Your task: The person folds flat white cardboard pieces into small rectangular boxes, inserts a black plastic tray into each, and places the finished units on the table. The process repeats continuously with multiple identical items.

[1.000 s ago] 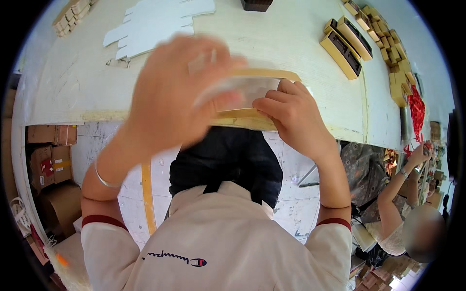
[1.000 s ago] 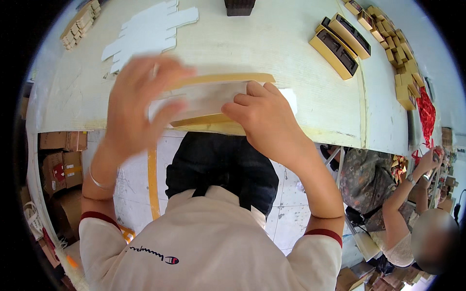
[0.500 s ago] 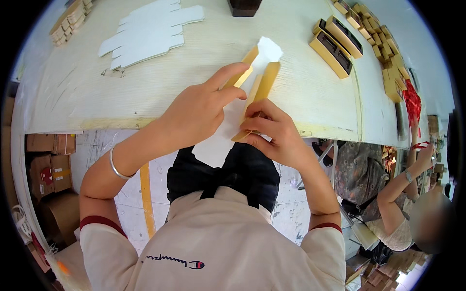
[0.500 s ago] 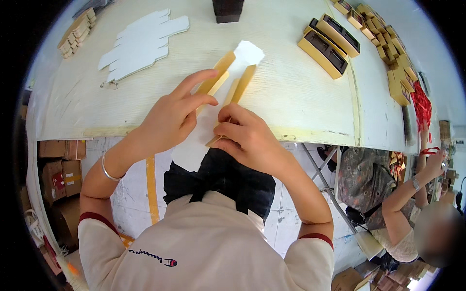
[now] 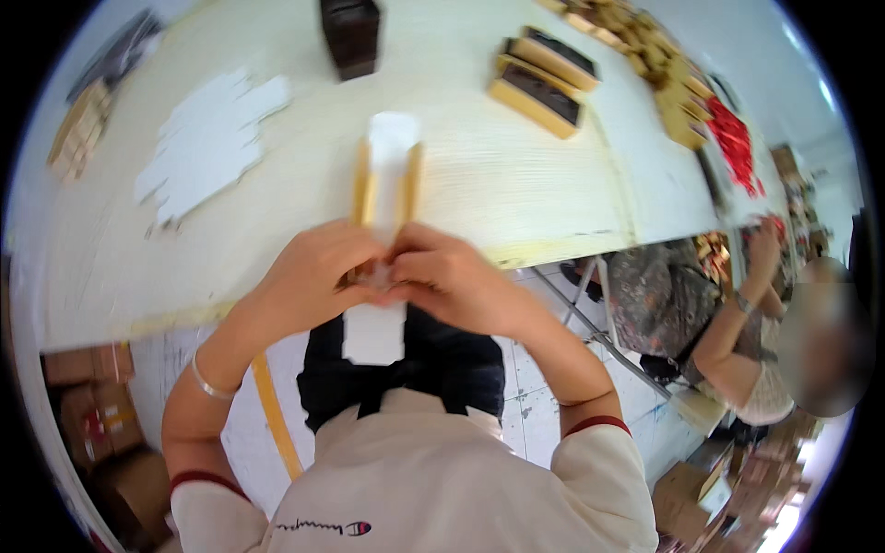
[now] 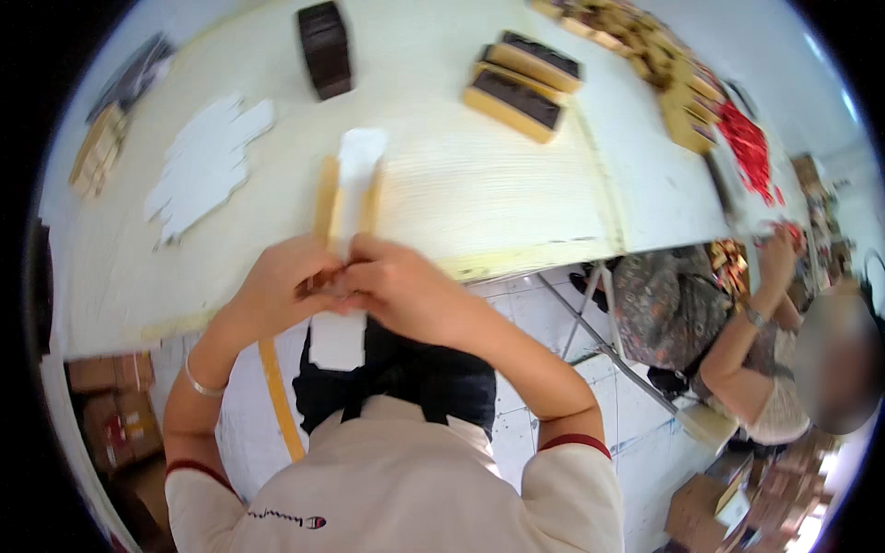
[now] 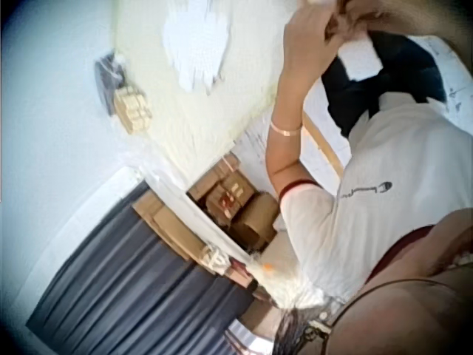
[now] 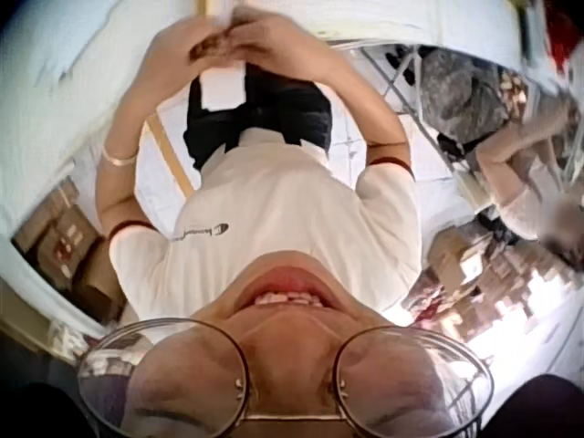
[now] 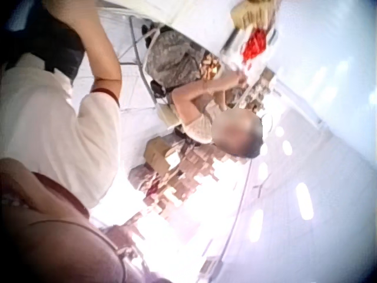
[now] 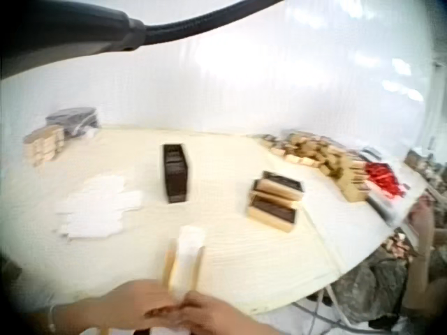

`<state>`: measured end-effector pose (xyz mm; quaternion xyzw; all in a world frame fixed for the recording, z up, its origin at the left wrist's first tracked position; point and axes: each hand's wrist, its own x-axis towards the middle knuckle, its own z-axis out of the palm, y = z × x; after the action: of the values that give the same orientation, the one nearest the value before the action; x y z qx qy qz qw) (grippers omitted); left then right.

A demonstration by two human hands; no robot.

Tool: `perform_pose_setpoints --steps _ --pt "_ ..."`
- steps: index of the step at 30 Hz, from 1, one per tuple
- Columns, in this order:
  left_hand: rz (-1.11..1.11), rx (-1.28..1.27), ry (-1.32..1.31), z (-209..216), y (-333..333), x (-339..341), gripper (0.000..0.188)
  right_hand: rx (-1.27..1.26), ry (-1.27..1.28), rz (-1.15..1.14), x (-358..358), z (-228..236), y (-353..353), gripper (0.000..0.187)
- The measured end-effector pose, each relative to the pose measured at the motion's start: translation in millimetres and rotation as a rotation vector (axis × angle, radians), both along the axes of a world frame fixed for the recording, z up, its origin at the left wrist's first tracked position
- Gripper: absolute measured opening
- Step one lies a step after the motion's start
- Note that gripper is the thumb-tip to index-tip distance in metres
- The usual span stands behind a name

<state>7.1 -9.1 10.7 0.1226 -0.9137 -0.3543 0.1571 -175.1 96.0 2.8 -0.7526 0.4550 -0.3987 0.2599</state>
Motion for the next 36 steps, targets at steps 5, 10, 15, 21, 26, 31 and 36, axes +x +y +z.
perform_pose_setpoints --steps 5,10,15,21,26,31,36 --pt "0.141 0.069 0.052 -8 9 -6 0.023 0.385 -0.238 0.074 -11 5 -5 0.017" --pt "0.191 -0.029 0.073 -12 15 -5 0.021 0.183 -0.161 -0.012 -9 0 11 0.041" --pt "0.205 0.131 -0.003 -1 19 -4 0.021 -0.241 0.313 -0.124 -3 -7 32 0.05" --pt "-0.079 0.684 -0.022 0 -3 12 0.025 -0.28 -0.087 -0.222 7 -26 18 0.013" --pt "0.056 0.543 0.114 -7 14 7 0.033 -0.042 -0.397 -0.327 20 -26 19 0.019" --pt "0.155 0.601 0.226 -12 20 3 0.029 -0.165 -0.086 -0.382 23 -20 17 0.028" --pt "0.252 0.117 0.223 -15 32 5 0.015 -0.376 0.43 -0.451 24 -9 16 0.026"
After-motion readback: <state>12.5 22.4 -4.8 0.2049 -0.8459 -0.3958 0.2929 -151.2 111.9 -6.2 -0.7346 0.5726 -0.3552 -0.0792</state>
